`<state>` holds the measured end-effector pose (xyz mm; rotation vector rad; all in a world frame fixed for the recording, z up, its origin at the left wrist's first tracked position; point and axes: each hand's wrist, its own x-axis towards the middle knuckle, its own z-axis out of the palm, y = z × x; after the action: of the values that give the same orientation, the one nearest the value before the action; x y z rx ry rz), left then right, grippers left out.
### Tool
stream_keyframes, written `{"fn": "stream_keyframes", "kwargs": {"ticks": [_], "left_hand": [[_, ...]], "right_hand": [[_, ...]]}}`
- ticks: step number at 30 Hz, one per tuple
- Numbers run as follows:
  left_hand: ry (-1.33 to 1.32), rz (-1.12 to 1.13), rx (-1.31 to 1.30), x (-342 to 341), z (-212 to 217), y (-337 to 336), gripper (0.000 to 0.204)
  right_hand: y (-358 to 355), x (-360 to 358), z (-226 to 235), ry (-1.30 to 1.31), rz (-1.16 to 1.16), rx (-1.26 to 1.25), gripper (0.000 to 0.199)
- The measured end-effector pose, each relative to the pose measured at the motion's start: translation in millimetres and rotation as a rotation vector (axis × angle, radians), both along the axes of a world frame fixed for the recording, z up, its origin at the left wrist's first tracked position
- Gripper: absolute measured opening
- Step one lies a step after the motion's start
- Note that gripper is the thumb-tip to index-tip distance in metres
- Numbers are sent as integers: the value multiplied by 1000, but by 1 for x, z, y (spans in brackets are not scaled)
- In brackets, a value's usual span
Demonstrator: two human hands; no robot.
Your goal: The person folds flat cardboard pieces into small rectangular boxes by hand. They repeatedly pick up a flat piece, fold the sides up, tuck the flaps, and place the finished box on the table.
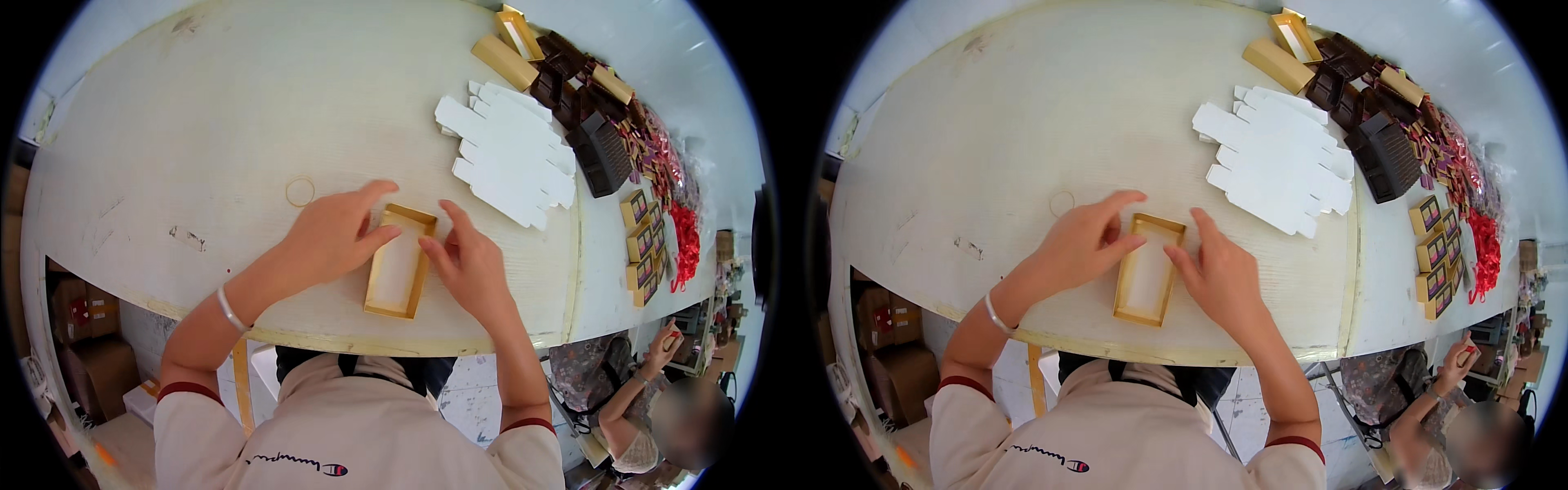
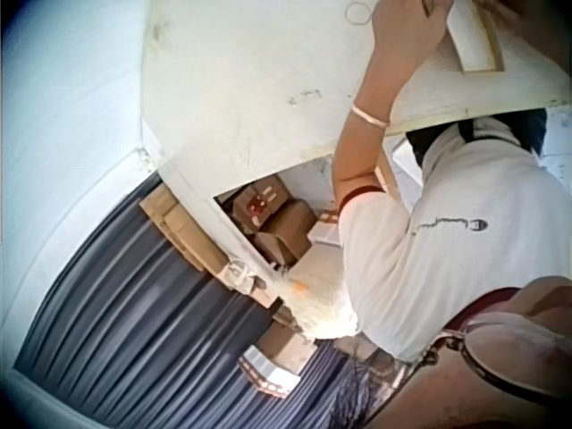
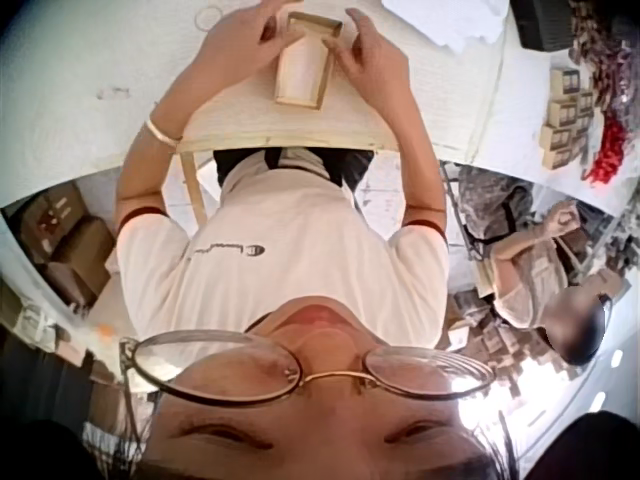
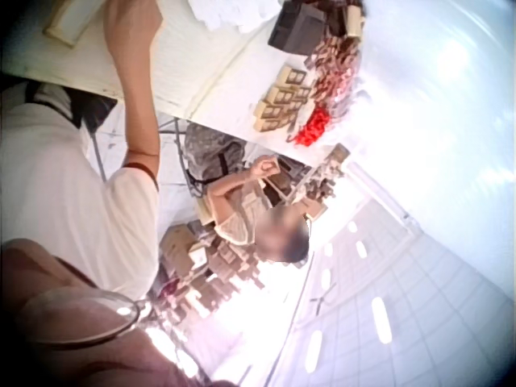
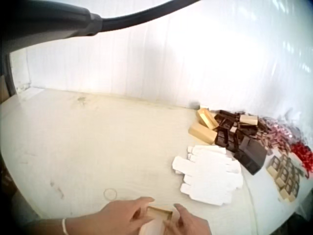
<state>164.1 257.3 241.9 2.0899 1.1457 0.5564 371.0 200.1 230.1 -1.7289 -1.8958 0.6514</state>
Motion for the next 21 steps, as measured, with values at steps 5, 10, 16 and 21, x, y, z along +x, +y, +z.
{"fn": "stream_keyframes", "kwargs": {"ticks": [5, 10, 16, 21], "left_hand": [[101, -54, 145, 36, 1, 28, 22], [270, -38, 80, 53, 72, 36, 17], [108, -144, -203, 43, 172, 44, 23], [-598, -356, -289, 5, 297, 27, 32]], "right_hand": [[39, -10, 23, -45, 9, 105, 15], [52, 0, 82, -37, 1, -13, 11], [68, 17, 151, -23, 85, -190, 11], [86, 63, 220, 107, -17, -76, 10]]}}
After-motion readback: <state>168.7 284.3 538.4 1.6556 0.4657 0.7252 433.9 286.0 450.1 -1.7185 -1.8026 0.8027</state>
